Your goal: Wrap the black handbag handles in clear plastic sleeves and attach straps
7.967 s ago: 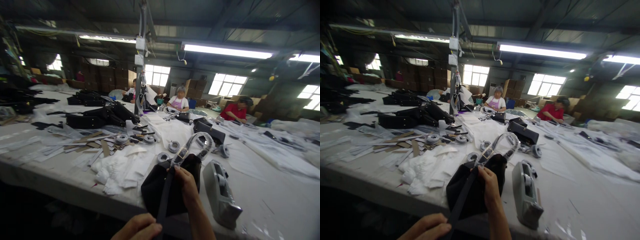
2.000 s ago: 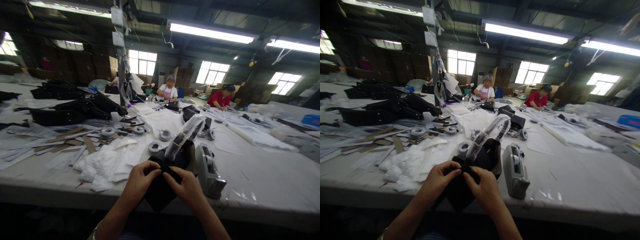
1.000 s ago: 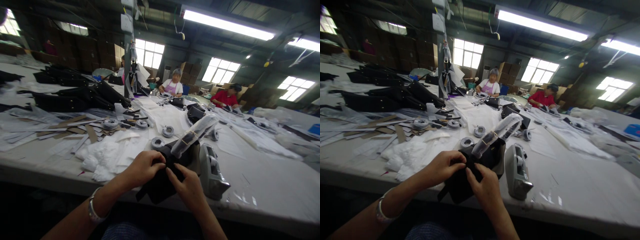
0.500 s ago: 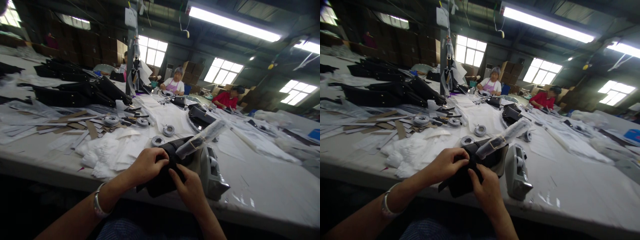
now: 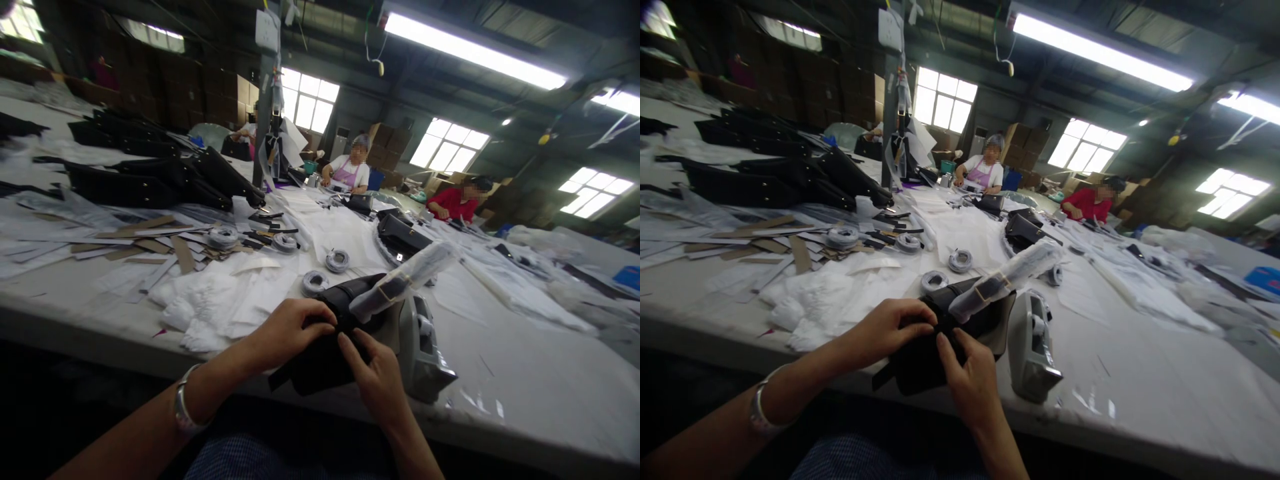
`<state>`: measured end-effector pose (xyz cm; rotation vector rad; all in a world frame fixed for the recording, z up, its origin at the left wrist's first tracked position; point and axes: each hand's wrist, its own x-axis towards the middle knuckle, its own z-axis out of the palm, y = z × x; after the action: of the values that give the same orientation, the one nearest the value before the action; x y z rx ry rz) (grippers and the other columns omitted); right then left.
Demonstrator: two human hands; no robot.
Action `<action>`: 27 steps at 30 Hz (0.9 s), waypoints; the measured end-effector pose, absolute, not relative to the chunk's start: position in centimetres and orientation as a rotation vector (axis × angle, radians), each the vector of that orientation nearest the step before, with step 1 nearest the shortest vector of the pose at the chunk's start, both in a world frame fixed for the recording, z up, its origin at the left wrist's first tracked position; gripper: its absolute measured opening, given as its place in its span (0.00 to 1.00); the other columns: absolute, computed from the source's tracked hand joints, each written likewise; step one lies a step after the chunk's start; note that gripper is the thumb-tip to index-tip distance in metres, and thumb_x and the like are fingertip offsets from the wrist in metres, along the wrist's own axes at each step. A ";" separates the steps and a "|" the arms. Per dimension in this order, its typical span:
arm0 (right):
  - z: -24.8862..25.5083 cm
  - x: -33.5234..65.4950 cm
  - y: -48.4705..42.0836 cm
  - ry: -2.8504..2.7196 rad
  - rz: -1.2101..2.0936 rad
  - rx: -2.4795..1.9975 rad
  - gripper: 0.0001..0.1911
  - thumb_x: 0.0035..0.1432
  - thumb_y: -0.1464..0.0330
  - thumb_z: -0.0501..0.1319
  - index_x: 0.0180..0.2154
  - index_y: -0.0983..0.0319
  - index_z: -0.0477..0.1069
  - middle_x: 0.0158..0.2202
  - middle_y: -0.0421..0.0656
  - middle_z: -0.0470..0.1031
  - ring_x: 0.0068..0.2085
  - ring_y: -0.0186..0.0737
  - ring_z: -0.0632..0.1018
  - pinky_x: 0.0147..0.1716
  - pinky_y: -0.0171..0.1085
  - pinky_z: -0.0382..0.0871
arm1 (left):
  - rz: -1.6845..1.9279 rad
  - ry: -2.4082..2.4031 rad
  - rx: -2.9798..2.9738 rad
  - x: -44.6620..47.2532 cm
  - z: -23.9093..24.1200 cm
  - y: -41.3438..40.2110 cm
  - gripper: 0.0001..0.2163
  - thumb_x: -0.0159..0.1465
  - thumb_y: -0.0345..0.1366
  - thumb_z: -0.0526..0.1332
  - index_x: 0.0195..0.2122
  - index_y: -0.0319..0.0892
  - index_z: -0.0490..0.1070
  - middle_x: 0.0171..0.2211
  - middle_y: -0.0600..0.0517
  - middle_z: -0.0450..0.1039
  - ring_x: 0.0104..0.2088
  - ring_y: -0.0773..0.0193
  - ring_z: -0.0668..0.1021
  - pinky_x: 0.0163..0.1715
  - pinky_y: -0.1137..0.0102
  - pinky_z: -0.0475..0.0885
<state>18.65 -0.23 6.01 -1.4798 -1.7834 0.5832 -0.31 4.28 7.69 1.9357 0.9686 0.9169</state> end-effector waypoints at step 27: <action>5.6 19.4 -0.2 -1.931 0.510 -1.418 0.16 0.64 0.59 0.56 0.41 0.62 0.76 0.38 0.48 0.81 0.39 0.49 0.80 0.38 0.40 0.71 | 0.917 0.936 1.812 -0.7 7.3 4.2 0.09 0.59 0.32 0.63 0.40 0.37 0.80 0.36 0.50 0.81 0.38 0.61 0.80 0.39 0.74 0.71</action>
<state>19.37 -0.15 5.60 -1.4179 -1.9307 0.5104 -0.73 4.15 7.26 1.8124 0.9365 0.9169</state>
